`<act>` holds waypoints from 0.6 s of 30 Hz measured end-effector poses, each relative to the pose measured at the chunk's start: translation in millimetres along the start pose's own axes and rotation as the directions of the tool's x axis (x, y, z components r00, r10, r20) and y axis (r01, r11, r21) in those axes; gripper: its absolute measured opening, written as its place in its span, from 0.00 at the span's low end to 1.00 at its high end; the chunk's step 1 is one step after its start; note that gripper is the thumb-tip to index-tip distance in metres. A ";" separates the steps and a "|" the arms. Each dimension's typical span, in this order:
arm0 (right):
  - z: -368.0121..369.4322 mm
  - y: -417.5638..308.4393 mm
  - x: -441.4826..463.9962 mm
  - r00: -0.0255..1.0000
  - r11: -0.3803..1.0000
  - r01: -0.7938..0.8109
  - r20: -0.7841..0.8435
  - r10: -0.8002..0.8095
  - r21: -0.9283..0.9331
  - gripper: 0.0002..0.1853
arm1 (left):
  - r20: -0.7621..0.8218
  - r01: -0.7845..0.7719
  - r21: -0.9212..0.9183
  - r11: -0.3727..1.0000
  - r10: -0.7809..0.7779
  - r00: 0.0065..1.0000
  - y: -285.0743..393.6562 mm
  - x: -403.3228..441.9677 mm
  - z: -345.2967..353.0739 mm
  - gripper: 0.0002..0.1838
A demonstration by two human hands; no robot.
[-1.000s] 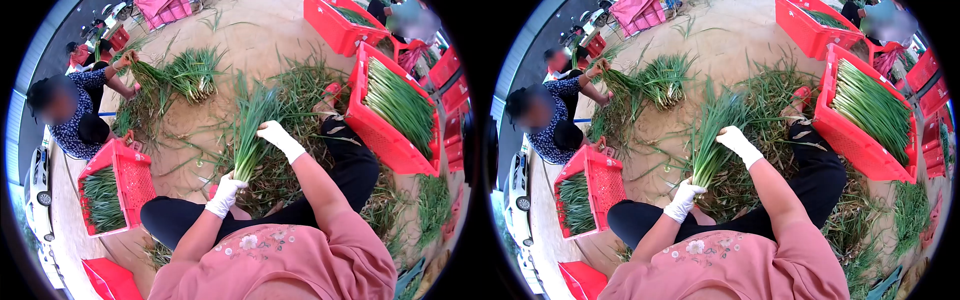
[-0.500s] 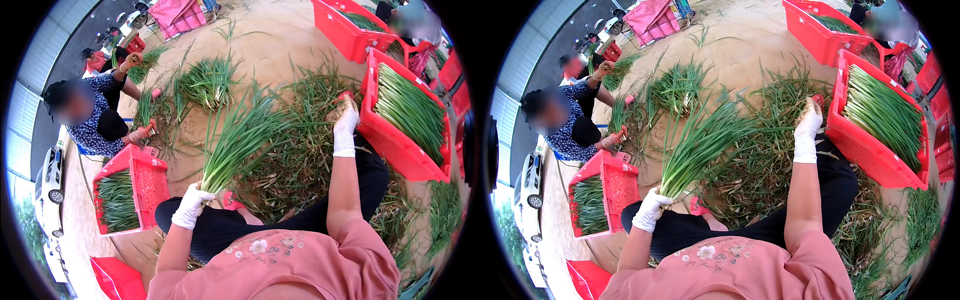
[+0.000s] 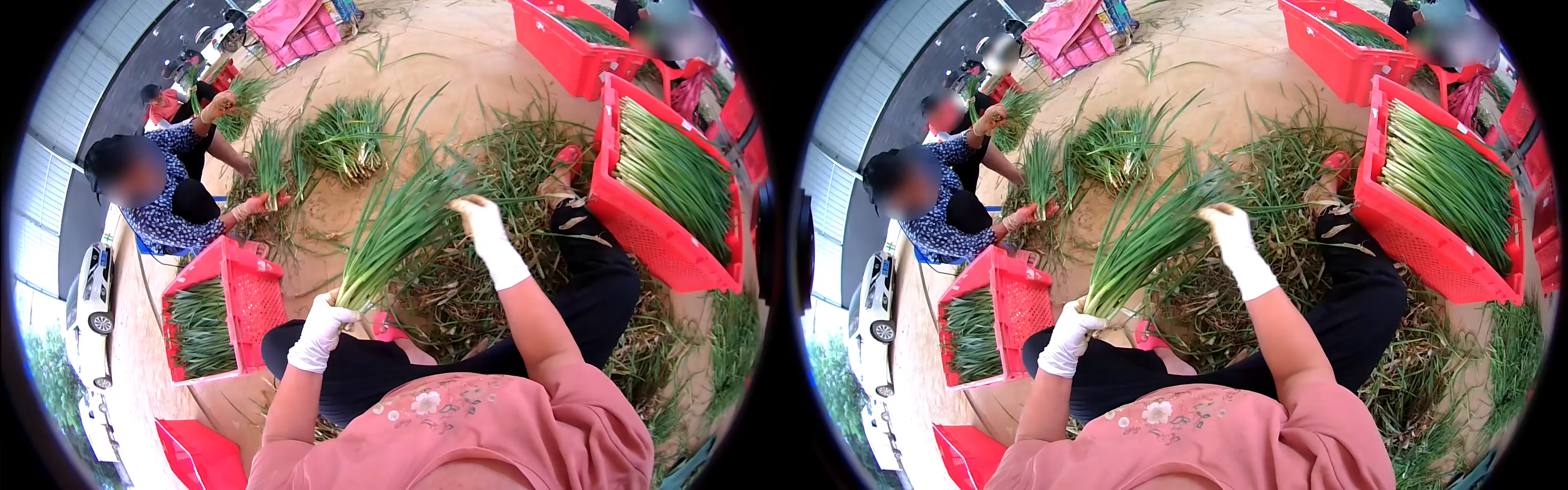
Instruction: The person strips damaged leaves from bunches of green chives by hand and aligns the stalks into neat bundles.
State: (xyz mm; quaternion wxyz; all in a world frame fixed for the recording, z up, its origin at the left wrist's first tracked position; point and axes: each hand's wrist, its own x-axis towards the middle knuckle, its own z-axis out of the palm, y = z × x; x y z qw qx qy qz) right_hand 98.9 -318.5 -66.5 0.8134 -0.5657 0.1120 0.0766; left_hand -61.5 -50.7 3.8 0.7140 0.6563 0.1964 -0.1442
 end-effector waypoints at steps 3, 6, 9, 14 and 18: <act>-77.4 -5.8 29.5 0.980 0.953 0.059 -0.200 0.002 0.298 0.04 | 0.016 -0.004 -0.004 1.000 0.005 1.000 3.2 -2.3 -3.9 0.26; -156.6 -1.3 50.2 0.904 0.904 0.177 -0.428 0.007 0.389 0.02 | -0.003 -0.002 -0.040 0.999 0.002 1.000 13.9 -7.2 -5.1 0.24; -172.4 2.8 48.0 0.816 0.918 0.237 -0.578 -0.011 0.318 0.03 | 0.003 0.001 -0.119 0.993 -0.001 1.000 16.9 -7.0 -16.3 0.26; -141.3 31.8 42.5 0.945 0.602 0.028 -0.176 -0.277 -0.798 0.13 | 0.179 0.043 -0.580 0.814 0.076 0.981 23.8 -6.3 5.4 0.28; -51.7 9.3 -8.6 0.770 0.743 -0.204 0.364 0.524 -0.638 0.28 | 0.239 0.014 -0.636 0.771 0.179 0.954 14.3 24.6 41.8 0.25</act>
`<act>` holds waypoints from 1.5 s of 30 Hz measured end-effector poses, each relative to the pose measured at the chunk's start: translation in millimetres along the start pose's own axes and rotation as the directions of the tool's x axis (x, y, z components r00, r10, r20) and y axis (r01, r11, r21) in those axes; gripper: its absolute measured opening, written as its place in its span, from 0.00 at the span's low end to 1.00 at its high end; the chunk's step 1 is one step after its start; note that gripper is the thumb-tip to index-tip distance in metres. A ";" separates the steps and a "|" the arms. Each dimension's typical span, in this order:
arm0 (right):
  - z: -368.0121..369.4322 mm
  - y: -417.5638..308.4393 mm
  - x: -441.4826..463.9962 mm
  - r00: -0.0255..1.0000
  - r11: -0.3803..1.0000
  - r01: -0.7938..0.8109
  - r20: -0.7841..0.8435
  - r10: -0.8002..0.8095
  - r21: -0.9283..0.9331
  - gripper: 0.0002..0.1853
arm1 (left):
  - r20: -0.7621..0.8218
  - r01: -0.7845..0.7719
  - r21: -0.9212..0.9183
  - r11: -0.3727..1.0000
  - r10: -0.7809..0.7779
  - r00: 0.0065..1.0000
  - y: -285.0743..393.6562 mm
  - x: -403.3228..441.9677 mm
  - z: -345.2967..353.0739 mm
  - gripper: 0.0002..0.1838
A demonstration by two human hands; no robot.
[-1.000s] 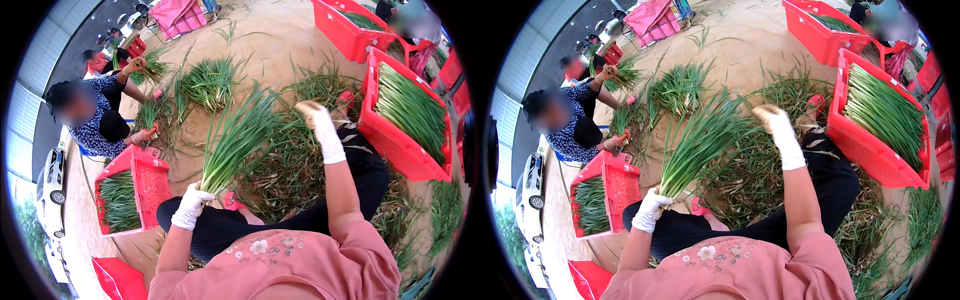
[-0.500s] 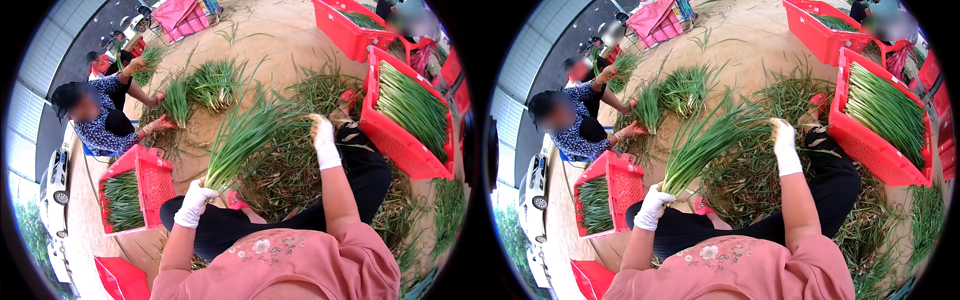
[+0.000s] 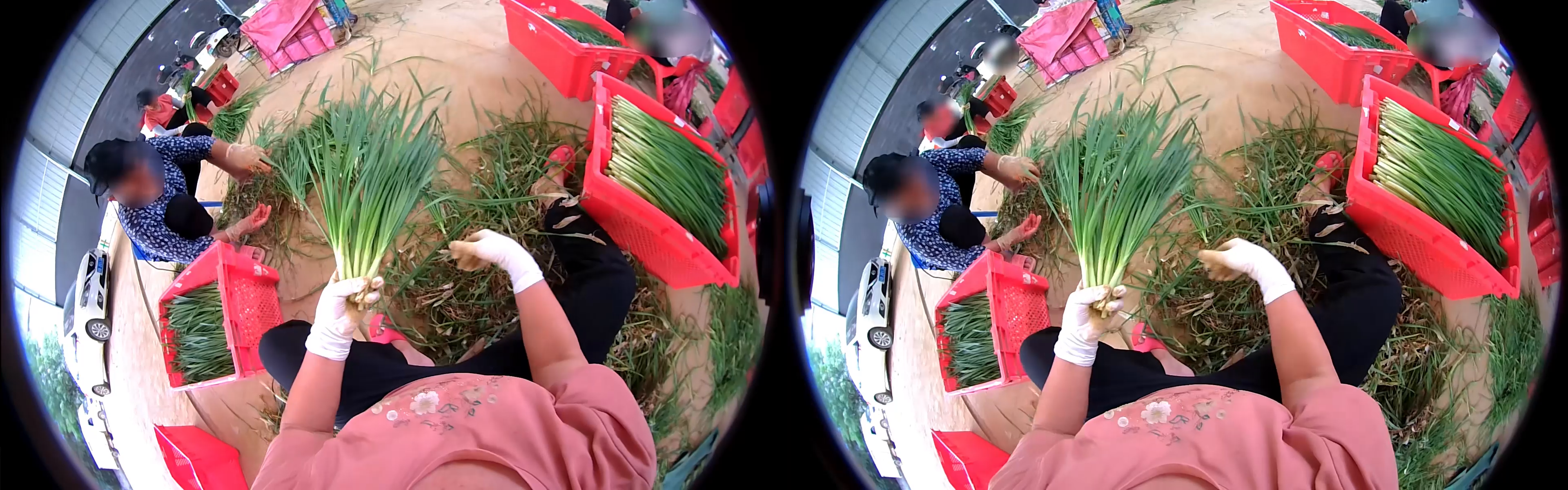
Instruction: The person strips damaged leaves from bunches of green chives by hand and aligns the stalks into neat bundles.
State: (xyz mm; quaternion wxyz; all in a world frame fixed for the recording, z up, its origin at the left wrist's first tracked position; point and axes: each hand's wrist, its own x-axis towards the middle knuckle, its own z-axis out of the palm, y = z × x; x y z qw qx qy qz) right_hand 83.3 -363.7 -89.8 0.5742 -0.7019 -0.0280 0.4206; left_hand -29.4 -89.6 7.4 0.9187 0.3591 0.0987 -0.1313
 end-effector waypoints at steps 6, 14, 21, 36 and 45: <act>65.0 1.2 13.7 0.934 0.643 0.077 0.170 -0.314 0.762 0.44 | -0.003 -0.088 0.554 0.828 0.108 0.994 -90.3 60.3 -15.0 0.41; 104.1 116.8 94.2 0.965 0.415 -0.052 -0.061 0.255 0.908 0.11 | -0.126 0.132 0.987 -0.091 0.066 0.990 -167.2 65.7 -53.2 0.56; 71.7 66.2 36.4 0.993 0.554 -0.092 0.034 0.115 0.827 0.09 | -0.109 0.494 -0.141 0.858 -0.509 0.854 -141.1 84.0 -66.5 0.11; 92.7 99.9 41.2 0.951 0.698 -0.182 -0.057 0.304 0.693 0.30 | -0.232 0.444 0.056 0.894 -0.421 0.877 -176.0 88.6 -75.7 0.11; 84.4 87.1 44.0 0.695 0.903 0.223 -0.710 0.117 0.367 0.21 | -0.382 0.316 0.666 0.676 -0.054 0.922 -180.3 81.5 -70.7 0.27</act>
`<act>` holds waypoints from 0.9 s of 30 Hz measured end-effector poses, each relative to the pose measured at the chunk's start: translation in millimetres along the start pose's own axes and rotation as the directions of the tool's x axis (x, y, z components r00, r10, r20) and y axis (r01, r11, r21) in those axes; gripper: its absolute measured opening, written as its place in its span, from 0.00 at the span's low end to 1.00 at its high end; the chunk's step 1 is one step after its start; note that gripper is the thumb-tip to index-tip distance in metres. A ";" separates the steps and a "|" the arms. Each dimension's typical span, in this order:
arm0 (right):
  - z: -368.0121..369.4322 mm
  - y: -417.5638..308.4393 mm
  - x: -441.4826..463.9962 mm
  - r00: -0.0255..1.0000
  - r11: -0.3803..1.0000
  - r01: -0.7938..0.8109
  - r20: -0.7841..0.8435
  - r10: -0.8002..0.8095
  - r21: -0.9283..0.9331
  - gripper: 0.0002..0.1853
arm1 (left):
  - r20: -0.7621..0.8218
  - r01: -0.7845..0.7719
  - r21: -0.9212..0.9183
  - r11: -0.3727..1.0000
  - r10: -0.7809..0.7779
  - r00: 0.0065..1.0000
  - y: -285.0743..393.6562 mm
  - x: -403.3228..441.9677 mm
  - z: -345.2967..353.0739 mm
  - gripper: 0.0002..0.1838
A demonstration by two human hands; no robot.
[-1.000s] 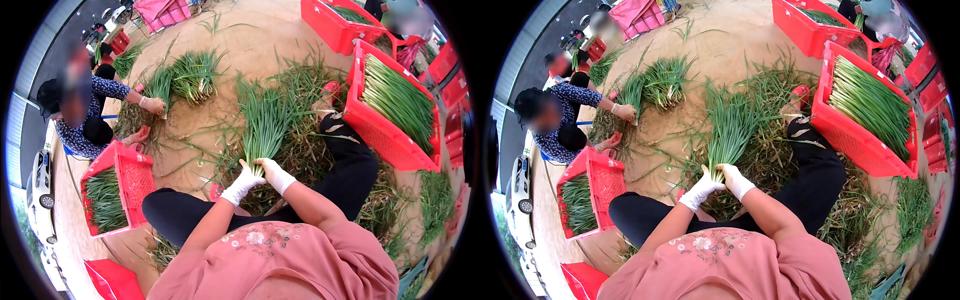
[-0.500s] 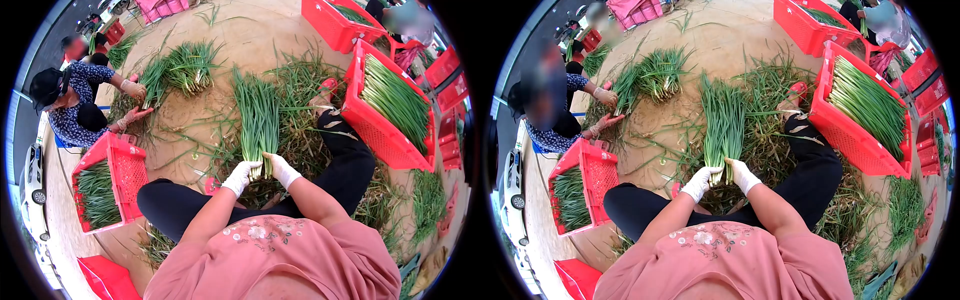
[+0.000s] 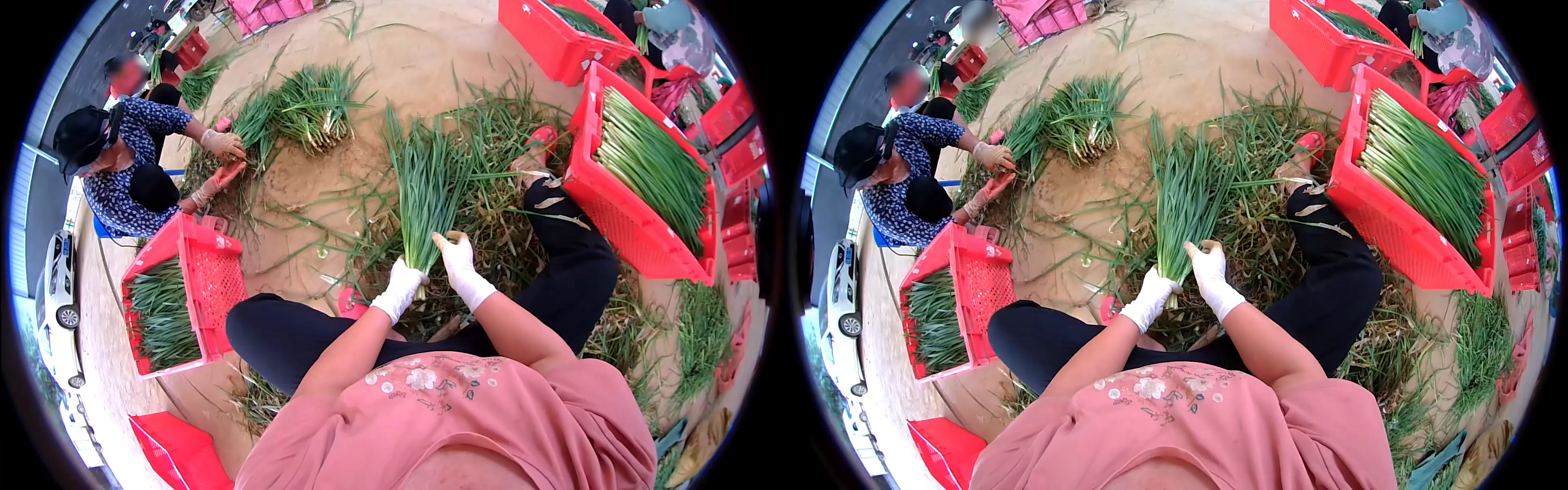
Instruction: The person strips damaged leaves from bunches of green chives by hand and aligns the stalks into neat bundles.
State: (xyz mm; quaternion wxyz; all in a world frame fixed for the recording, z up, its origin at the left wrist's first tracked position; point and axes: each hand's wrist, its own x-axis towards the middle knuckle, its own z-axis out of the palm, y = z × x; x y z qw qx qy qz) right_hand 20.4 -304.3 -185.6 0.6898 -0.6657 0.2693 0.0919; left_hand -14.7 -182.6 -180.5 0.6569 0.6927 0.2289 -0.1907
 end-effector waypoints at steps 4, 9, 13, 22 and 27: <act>9.7 -6.4 -9.6 0.967 0.992 0.065 0.251 -0.037 -0.106 0.14 | -0.018 -0.031 0.173 0.984 0.035 0.999 1.1 -3.9 3.9 0.30; 0.8 -8.5 -5.9 0.930 0.964 -0.256 0.290 0.225 0.073 0.12 | 0.217 0.047 -0.233 0.971 0.005 0.976 6.2 -9.0 1.1 0.28; -7.7 -16.8 -11.7 0.892 0.874 -0.407 0.323 0.317 0.265 0.16 | 0.392 0.298 -0.435 0.850 -0.120 0.912 7.9 -7.5 -7.2 0.24; -9.4 -57.5 -37.1 0.759 0.942 0.334 0.589 -0.278 0.014 0.04 | 0.343 0.333 -0.497 0.801 -0.171 0.924 4.6 7.8 -24.4 0.25; -61.2 -85.2 8.7 0.923 0.654 0.250 0.028 -0.384 0.714 0.08 | 0.170 0.051 -0.271 0.961 -0.004 0.985 0.2 0.4 -22.6 0.31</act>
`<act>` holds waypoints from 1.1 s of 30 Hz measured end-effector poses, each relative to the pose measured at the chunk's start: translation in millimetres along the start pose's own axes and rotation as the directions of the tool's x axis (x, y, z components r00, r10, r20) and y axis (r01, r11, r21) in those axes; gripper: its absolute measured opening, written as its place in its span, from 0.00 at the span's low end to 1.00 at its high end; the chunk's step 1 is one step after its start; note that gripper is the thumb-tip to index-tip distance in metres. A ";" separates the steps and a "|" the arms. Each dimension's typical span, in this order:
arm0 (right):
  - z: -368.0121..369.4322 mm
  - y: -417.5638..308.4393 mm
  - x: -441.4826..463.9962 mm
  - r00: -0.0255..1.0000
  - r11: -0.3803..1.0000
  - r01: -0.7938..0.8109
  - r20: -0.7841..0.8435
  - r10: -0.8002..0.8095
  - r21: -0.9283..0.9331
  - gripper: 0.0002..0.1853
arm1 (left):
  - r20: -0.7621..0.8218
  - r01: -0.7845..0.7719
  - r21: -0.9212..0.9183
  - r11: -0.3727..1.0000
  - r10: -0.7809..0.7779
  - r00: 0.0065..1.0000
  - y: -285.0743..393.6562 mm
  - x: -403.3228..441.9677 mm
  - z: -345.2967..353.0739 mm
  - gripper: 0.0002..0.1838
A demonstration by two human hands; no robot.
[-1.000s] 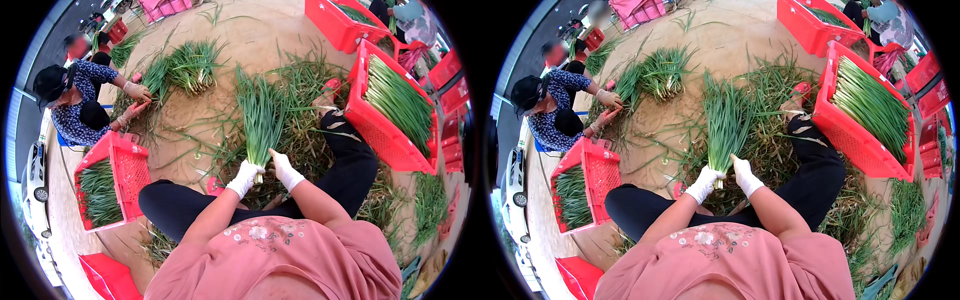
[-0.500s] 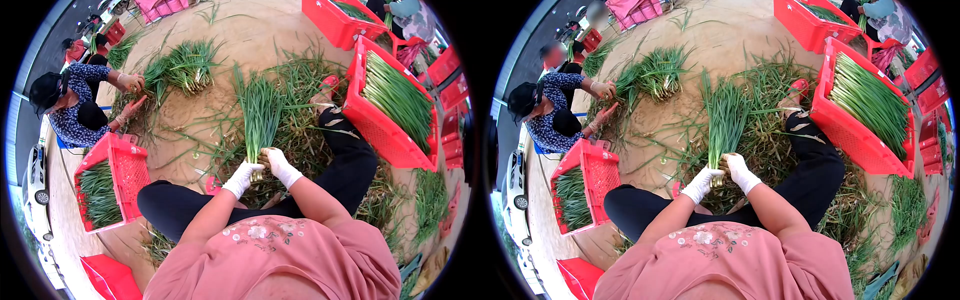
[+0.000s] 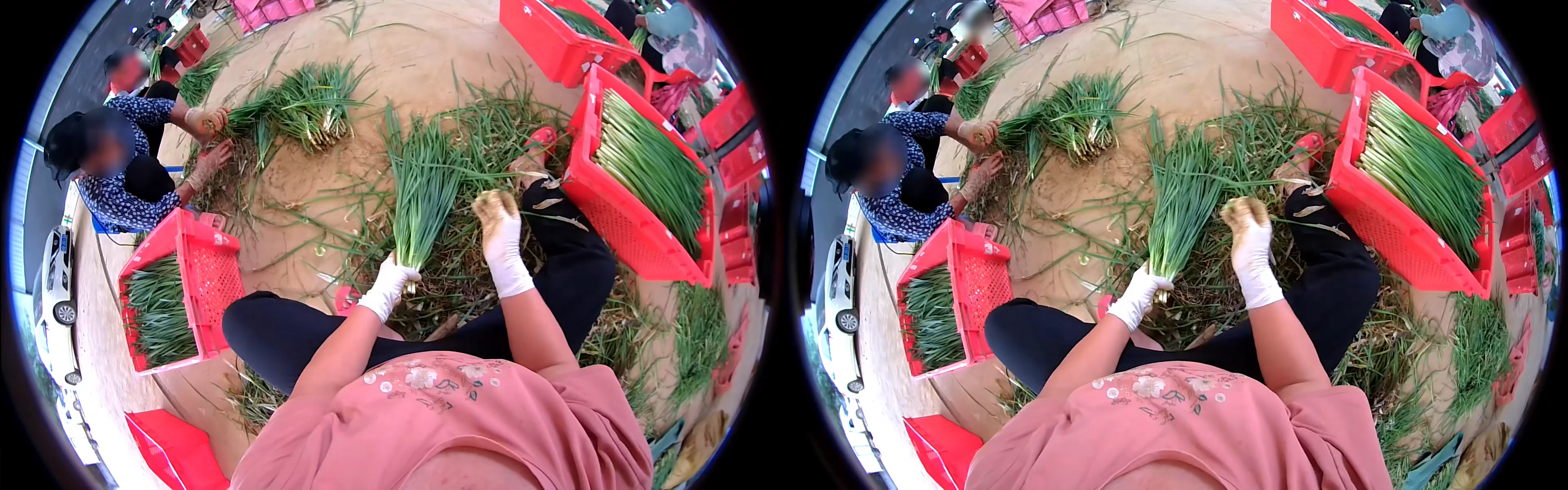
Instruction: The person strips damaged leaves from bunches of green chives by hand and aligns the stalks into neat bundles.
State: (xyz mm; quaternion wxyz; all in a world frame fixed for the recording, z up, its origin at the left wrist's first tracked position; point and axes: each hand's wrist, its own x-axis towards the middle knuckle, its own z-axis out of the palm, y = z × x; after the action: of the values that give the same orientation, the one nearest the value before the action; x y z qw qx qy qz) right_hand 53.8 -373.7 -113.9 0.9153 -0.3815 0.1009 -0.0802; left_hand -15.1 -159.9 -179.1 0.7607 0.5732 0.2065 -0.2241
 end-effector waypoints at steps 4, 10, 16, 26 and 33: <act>-26.8 15.5 -9.3 0.771 0.782 -0.618 -0.255 0.583 -0.079 0.52 | -0.072 -0.248 0.220 0.944 0.269 0.961 11.5 -21.9 18.7 0.45; 1.0 79.2 -52.2 0.643 0.562 -0.718 -0.081 0.762 -0.410 0.31 | -0.043 -0.167 0.365 0.916 0.196 0.980 5.6 -25.3 22.6 0.50; -21.7 88.5 -41.9 0.632 0.515 -0.753 -0.231 0.740 -0.410 0.25 | -0.067 -0.125 0.461 0.879 0.175 0.982 3.0 -24.7 25.1 0.46; 8.5 78.2 -33.8 0.819 0.549 -0.549 -0.273 0.505 -0.630 0.21 | -0.098 0.025 0.945 0.326 0.210 0.973 7.7 -32.3 30.0 0.47; -0.4 74.6 -35.2 0.718 0.660 -0.696 -0.286 0.634 -0.284 0.11 | -0.118 0.046 0.941 0.336 0.197 0.973 4.0 -27.6 27.2 0.46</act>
State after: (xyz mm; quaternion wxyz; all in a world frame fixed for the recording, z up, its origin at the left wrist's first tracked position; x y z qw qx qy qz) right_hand 24.9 -314.2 -163.1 0.7795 -0.4760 0.3209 0.2506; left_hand -33.7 -182.4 -153.2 0.2760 0.9347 0.0922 -0.2040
